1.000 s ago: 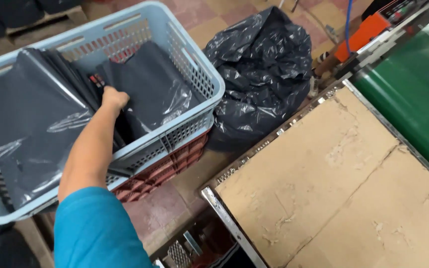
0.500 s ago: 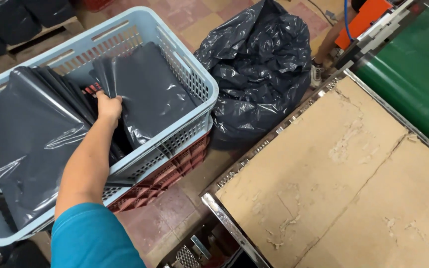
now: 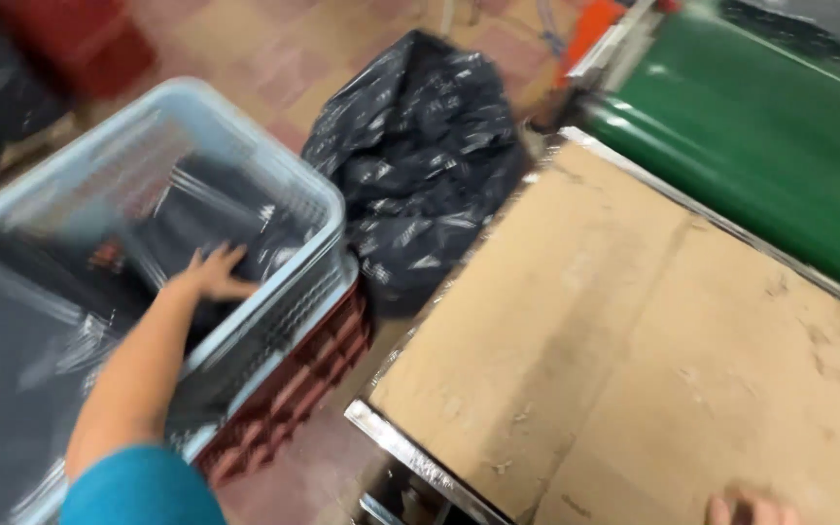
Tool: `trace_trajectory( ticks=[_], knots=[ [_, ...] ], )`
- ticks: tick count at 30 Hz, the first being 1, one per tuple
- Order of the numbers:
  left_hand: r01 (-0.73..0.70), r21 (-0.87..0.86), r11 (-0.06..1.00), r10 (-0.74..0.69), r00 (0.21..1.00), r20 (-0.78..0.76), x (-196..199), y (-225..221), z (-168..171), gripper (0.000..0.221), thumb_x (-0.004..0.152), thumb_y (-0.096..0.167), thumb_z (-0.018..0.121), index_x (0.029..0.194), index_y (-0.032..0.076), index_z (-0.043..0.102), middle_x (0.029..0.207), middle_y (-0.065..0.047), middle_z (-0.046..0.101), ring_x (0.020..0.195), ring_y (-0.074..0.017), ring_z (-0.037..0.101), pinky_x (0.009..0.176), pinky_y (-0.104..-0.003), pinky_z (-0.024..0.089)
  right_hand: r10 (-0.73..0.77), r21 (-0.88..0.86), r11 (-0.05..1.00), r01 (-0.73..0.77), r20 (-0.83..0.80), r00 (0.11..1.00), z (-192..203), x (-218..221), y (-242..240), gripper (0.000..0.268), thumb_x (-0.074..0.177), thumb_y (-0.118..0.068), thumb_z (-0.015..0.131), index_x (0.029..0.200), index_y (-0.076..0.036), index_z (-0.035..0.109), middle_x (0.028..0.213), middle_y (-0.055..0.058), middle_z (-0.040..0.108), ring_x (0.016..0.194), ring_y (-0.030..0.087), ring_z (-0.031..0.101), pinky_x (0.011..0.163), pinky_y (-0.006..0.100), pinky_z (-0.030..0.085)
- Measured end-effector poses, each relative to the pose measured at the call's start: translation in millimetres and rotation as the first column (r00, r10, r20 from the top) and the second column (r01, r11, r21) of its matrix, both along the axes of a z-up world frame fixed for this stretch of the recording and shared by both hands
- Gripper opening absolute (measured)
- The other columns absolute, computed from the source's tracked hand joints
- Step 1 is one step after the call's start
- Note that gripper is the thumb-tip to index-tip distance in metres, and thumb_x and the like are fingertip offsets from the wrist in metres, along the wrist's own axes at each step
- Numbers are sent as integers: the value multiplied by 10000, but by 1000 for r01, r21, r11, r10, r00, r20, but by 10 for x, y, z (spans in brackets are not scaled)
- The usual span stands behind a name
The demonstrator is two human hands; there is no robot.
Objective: The person picks up individual plastic bags from a conveyor belt, folds them into a compact rectangular shape on a work surface, and then places the folded bags into a plastic bin.
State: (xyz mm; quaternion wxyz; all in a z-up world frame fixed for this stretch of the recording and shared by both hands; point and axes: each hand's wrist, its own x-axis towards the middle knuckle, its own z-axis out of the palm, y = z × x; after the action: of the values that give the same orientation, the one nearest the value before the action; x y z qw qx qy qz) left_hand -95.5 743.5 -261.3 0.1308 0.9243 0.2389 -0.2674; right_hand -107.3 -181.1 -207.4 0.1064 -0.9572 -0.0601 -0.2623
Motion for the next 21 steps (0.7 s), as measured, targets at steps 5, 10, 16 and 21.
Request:
trace_trajectory(
  ticks=[5, 10, 16, 21],
  knots=[
    [-71, -134, 988, 93, 982, 164, 114, -109, 652, 1089, 682, 679, 711, 1502, 30, 407, 1533, -191, 443, 1410, -314, 453, 1184, -377, 322, -209, -261, 948, 179, -91, 974, 357, 7, 384, 640, 816, -580, 516, 1419, -379, 596, 1483, -11, 628, 1472, 264, 557, 1217, 438, 433],
    [-89, 273, 958, -209, 438, 875, 51, -1031, 1903, 509, 916, 201, 698, 1339, -66, 604, 1201, -216, 664, 1141, -368, 603, 1003, -477, 440, -24, -222, 975, -28, -230, 973, 673, 30, 540, 668, 828, -608, 493, 1431, -319, 486, 1463, 10, 491, 1417, 306, 403, 1133, 498, 353],
    [86, 188, 978, -207, 345, 915, 343, -3234, 2763, 489, 870, 240, 728, 1305, 29, 653, 1147, -149, 651, 1021, -331, 622, 922, -432, 490, 236, -85, 955, -284, -362, 902, 1019, 277, 247, 595, 807, -561, 624, 1306, -242, 578, 1303, 26, 563, 1074, 307, 515, 854, 486, 441],
    [592, 236, 771, -439, 225, 869, 823, -4960, 2603, 428, 912, 302, 595, 1267, 62, 597, 1236, -136, 635, 1145, -332, 565, 1006, -431, 431, 404, 222, 912, -344, -346, 847, 1269, 572, -280, 472, 932, -367, 597, 1344, -138, 564, 1314, 74, 569, 1146, 274, 560, 951, 437, 459]
  ],
)
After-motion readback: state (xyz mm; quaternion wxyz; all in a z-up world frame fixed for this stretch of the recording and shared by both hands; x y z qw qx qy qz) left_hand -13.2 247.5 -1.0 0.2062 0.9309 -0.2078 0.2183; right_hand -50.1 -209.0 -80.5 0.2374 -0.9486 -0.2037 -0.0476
